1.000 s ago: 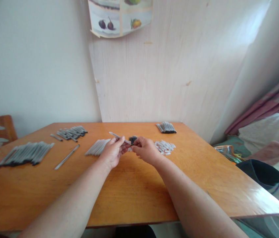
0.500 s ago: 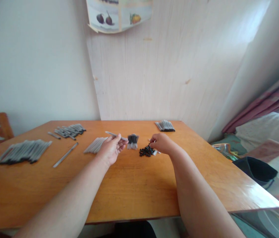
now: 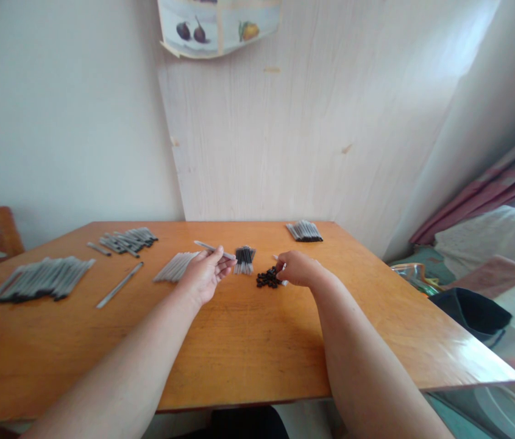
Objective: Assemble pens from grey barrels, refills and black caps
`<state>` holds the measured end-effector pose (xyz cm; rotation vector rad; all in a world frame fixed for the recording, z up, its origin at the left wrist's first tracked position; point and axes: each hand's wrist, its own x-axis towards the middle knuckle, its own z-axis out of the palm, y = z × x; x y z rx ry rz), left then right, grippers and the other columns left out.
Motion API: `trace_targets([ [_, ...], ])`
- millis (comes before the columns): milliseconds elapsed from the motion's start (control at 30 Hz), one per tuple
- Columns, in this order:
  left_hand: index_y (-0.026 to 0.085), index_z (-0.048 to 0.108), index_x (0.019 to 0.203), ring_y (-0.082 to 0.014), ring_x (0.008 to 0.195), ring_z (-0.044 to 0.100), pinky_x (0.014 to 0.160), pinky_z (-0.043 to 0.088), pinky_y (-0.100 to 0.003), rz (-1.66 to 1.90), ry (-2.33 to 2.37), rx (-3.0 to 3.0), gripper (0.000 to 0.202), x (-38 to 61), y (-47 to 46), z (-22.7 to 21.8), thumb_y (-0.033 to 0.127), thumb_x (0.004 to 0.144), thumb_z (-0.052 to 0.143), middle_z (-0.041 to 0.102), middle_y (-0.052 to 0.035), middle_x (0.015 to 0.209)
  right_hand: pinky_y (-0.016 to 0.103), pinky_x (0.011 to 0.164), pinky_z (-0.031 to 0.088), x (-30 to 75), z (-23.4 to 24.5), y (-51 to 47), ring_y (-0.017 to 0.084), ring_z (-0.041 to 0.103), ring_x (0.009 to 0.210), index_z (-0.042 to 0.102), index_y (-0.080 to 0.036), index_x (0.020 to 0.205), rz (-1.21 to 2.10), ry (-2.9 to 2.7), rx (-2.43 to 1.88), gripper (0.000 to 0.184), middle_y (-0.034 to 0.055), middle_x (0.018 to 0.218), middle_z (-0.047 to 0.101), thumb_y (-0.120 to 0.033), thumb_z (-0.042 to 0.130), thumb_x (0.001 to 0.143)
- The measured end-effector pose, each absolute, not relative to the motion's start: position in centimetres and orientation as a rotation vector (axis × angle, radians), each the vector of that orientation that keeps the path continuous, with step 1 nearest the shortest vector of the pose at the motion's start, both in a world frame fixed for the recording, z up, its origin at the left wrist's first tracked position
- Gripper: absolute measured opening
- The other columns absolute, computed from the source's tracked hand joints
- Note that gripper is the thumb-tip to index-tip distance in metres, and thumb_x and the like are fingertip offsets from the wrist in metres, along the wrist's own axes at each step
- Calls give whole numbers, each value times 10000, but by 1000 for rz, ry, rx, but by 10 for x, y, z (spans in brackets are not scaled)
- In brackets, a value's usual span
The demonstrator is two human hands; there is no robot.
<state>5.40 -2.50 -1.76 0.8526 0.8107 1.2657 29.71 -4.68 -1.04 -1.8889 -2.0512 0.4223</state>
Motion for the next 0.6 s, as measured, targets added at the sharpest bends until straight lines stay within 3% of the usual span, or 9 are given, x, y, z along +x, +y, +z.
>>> trace_targets([
  [167,154,537,813,-156,658,676,543,460,-214,1259,813,855,162,55,-24,-18,281,803,636,685,-74,736,223,514,335,283,-4,-50,116,519,575,665,-157,765,338,-1964,-1731,119,30,671,627,-235,589,716],
  [367,164,528,839,-166,667,679,543,456,-216,1243,785,884,199,57,-24,-19,305,784,657,692,-81,753,217,531,356,242,4,-62,110,510,595,633,-177,766,357,-1852,-1512,238,9,670,616,-370,508,827],
  [600,167,531,846,-179,701,683,566,464,-229,1192,774,935,201,59,-29,-18,319,787,648,702,-93,790,202,470,331,216,1,-71,92,483,513,599,-186,730,504,-1847,-1459,219,-12,592,573,-366,514,821],
])
